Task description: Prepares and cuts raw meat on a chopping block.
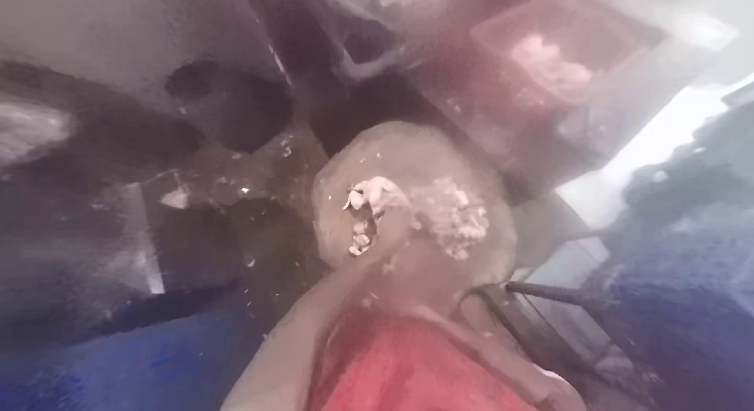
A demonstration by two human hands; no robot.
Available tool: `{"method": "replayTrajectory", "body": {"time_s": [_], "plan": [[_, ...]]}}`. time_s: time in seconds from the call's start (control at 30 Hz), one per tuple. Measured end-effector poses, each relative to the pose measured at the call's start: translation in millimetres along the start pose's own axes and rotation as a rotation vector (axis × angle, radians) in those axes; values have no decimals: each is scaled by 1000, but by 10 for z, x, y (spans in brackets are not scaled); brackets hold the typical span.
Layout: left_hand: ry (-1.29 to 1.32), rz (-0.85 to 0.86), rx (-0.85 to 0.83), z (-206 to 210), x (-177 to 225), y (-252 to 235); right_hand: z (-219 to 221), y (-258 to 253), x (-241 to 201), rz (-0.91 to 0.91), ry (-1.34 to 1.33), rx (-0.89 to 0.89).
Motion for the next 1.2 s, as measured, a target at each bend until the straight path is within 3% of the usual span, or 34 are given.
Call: {"method": "replayTrajectory", "body": {"time_s": [0.1,0.17,0.3,0.4,0.5,0.57,0.63,0.77,0.83,0.9,0.93,1.0,1.07,1.13,1.2], "plan": [[13,-41,-66,-191,-58,15,-10,-87,82,35,-96,29],[91,-114,-55,-643,-164,178,-89,-45,326,65,-108,143],[489,-381,68,-1477,-760,971,-190,346,1032,270,-263,344],[1095,-663,209,-1207,-1227,1725,-321,547,1215,419,-376,433],[1505,-971,388,-465,-1437,2315,-442,536,1080,421,-351,503],[1502,-1164,423,3,-1522,2626,-629,547,696,354,-301,537],[1498,-1269,453,299,-1563,2829,-882,567,246,168,-309,606],[1362,-1220,434,329,-1613,2968,-1288,783,-788,-330,-568,709],[1257,-1143,407,249,-1650,2918,-1275,864,-1089,-450,-659,716],[1185,-1089,398,154,-1678,2814,-1013,812,-1015,-377,-585,716],[1172,-1068,404,125,-1695,2776,-800,693,-824,-296,-418,675],[1150,-1041,414,79,-1730,2744,-335,333,-259,-73,-93,447],[1117,-1085,405,55,-1764,2819,-19,128,200,195,47,171],[1121,-1122,414,51,-1829,2975,1,142,226,243,54,138],[1159,-1153,395,110,-1810,3197,-85,297,96,238,33,228]]}}
Point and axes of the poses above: each hand's wrist, its own y-axis away from the middle knuckle, its own z-axis out of the palm, x = y × z, the point moved 9 cm from there along -y, towards the middle knuckle, and after that the axes turned 9 degrees about x, right-handed, at the moved point
